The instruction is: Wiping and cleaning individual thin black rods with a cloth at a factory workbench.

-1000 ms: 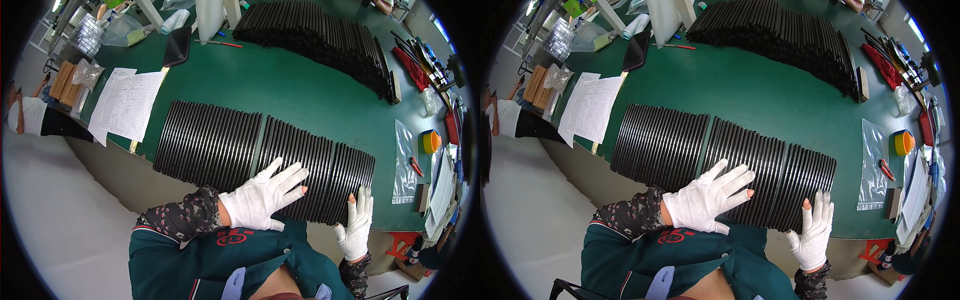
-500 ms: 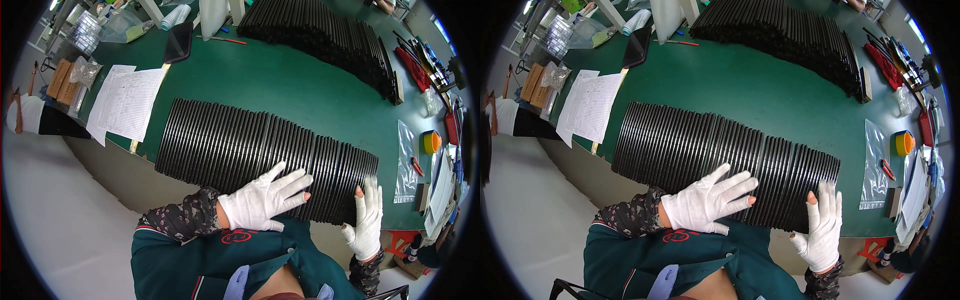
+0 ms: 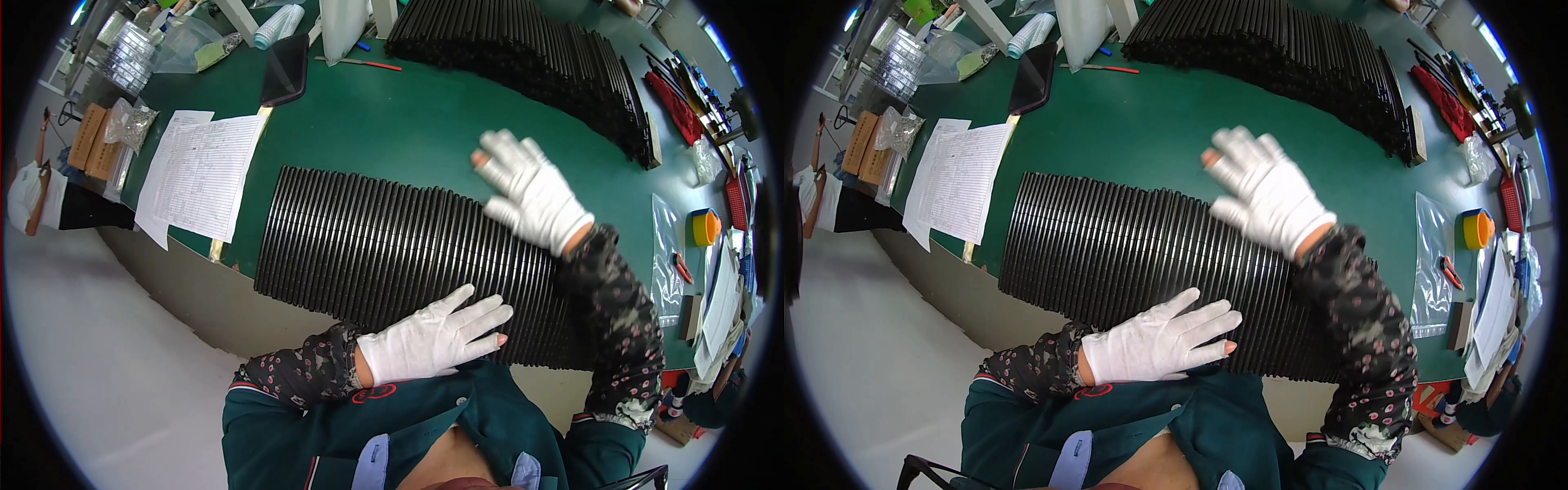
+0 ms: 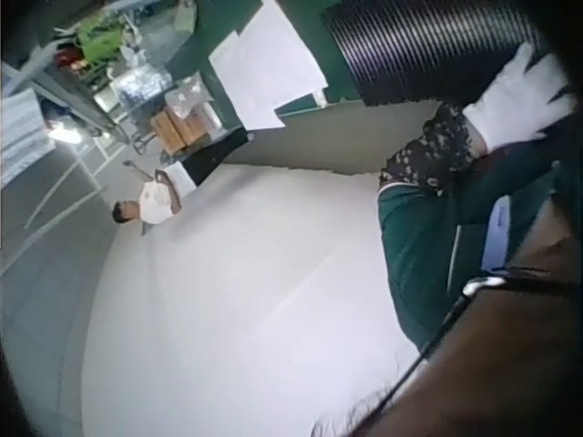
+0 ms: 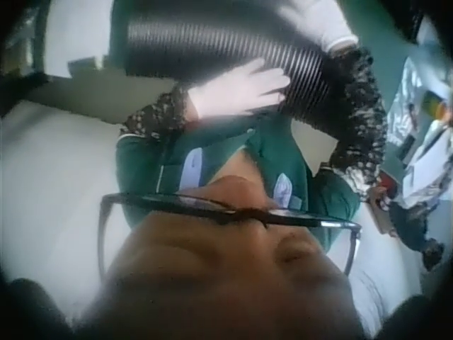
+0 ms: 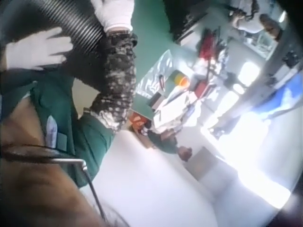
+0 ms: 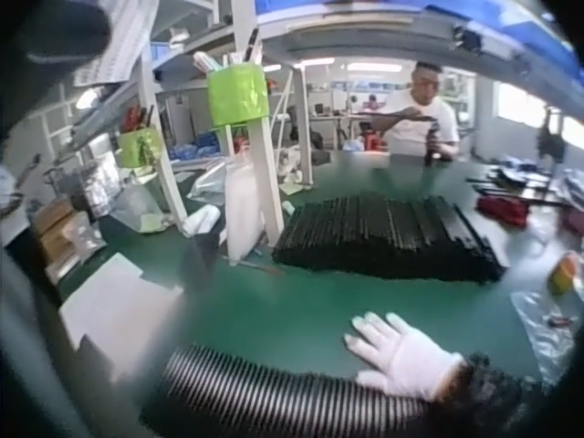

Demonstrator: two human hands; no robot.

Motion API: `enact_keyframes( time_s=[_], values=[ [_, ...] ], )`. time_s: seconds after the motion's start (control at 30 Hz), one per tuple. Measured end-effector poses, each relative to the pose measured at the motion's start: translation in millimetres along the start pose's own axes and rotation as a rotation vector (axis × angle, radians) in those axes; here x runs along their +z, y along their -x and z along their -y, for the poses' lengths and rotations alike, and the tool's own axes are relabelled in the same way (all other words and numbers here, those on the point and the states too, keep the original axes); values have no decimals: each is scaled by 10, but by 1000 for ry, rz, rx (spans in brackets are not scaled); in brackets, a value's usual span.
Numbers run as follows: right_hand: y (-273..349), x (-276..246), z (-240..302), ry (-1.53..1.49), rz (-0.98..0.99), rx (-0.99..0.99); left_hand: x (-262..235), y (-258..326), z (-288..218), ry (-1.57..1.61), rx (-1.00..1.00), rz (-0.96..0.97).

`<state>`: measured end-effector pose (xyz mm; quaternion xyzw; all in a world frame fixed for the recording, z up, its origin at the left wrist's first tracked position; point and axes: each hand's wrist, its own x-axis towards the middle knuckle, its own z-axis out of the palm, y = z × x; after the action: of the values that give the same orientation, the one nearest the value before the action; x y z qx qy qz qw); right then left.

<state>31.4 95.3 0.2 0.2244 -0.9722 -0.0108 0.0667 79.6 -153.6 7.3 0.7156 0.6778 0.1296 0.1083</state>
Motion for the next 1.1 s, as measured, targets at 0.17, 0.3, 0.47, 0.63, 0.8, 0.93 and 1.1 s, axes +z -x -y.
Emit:
enact_keyframes(
  time_s=[0.17,0.3,0.47,0.63,0.8,0.93,1.1],
  values=[
    [-51,-135,181,-245,-181,-74,55,26,28,-3,-22,-38],
    [-90,6,660,-444,-31,-454,417,144,13,149,-91,-394],
    [-11,-112,6,-84,-42,75,52,-25,66,120,10,-84],
    [437,-487,351,-263,2,0,117,-8,25,187,60,-172],
    [1016,-640,693,-269,60,114,154,162,-27,186,131,-357],
    [1504,-650,762,-183,47,305,-269,743,152,-27,-362,-391],
    [2201,-670,929,-63,-73,690,-307,1283,740,-264,-706,-431]
  ],
)
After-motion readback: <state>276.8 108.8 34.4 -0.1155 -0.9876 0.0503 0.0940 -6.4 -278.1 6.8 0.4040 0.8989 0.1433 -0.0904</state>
